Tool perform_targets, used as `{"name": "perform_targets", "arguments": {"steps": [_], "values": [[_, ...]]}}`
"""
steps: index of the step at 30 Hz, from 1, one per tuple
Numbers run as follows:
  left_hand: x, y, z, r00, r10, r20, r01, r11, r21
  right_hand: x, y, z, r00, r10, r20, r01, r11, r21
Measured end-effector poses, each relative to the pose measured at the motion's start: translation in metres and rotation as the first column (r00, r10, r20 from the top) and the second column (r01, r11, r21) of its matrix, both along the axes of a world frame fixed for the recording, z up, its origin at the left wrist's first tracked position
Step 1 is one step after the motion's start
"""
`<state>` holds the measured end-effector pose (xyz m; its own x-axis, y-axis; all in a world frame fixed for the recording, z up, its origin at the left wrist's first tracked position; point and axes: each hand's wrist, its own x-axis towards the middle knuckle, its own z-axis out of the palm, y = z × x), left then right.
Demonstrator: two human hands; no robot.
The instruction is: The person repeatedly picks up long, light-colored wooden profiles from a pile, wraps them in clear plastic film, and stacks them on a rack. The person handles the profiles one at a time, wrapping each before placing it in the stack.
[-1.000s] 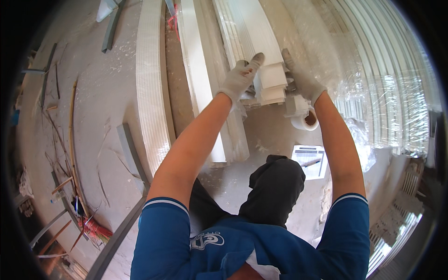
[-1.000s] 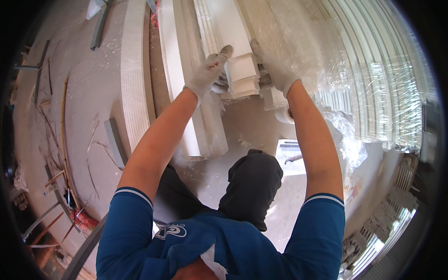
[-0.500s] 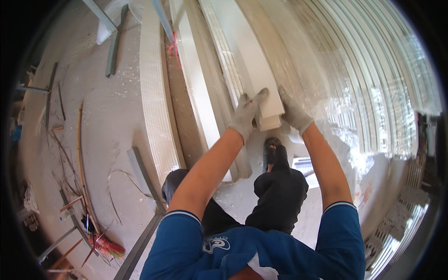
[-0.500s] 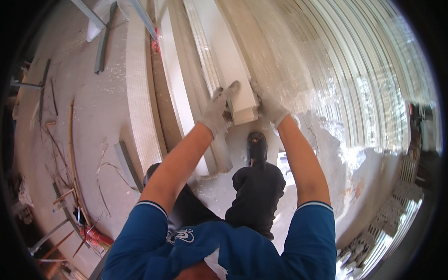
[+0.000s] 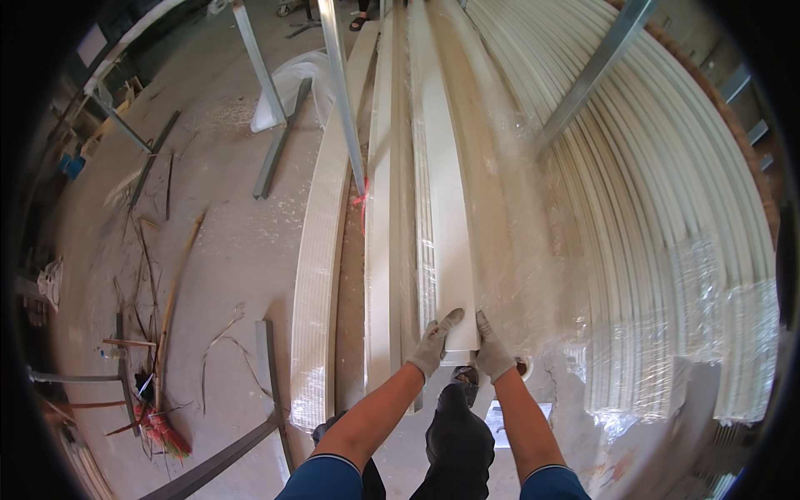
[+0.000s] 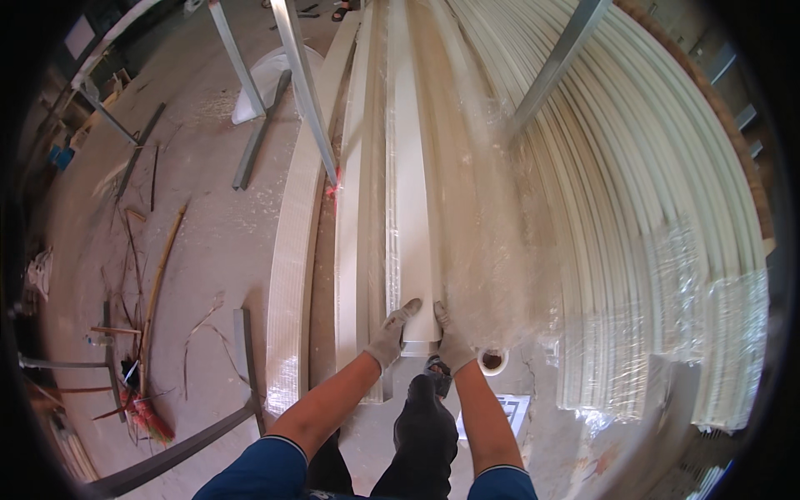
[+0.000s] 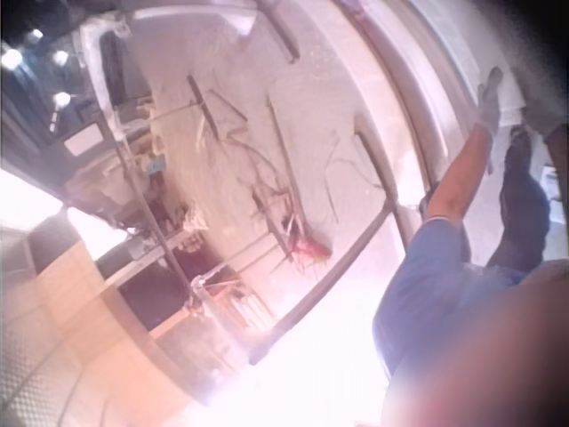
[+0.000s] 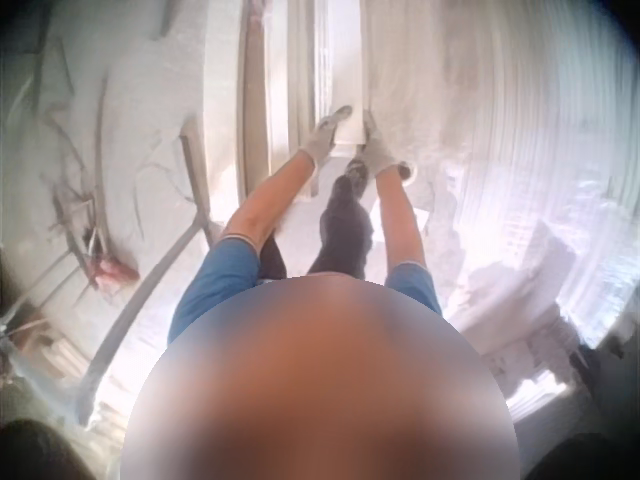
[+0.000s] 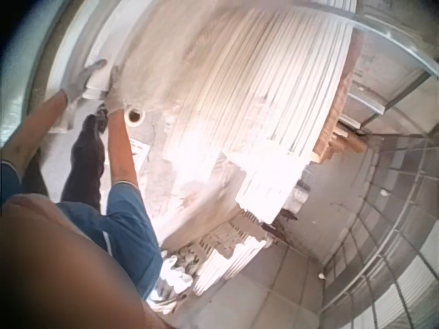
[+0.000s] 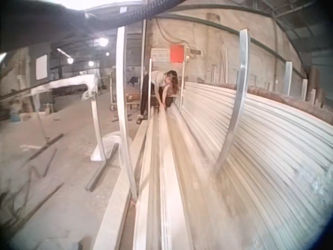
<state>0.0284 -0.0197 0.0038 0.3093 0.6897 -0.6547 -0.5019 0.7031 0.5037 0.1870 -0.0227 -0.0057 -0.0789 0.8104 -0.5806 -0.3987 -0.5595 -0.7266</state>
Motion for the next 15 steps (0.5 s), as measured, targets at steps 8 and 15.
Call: {"name": "perform_targets", "arguments": {"steps": [8,15], "values": [[0.0,0.012,0.15,0.991,0.116,-0.06,-0.117,0.993,-0.013,-0.011,0.015,0.113,0.997,-0.062,-0.056,0.058,0.996,-0.061],[0.03,0.024,0.267,0.998,0.063,-0.019,-0.064,0.997,-0.039,0.018,0.026,0.272,0.98,0.051,-0.194,-0.086,0.981,-0.176]]}}
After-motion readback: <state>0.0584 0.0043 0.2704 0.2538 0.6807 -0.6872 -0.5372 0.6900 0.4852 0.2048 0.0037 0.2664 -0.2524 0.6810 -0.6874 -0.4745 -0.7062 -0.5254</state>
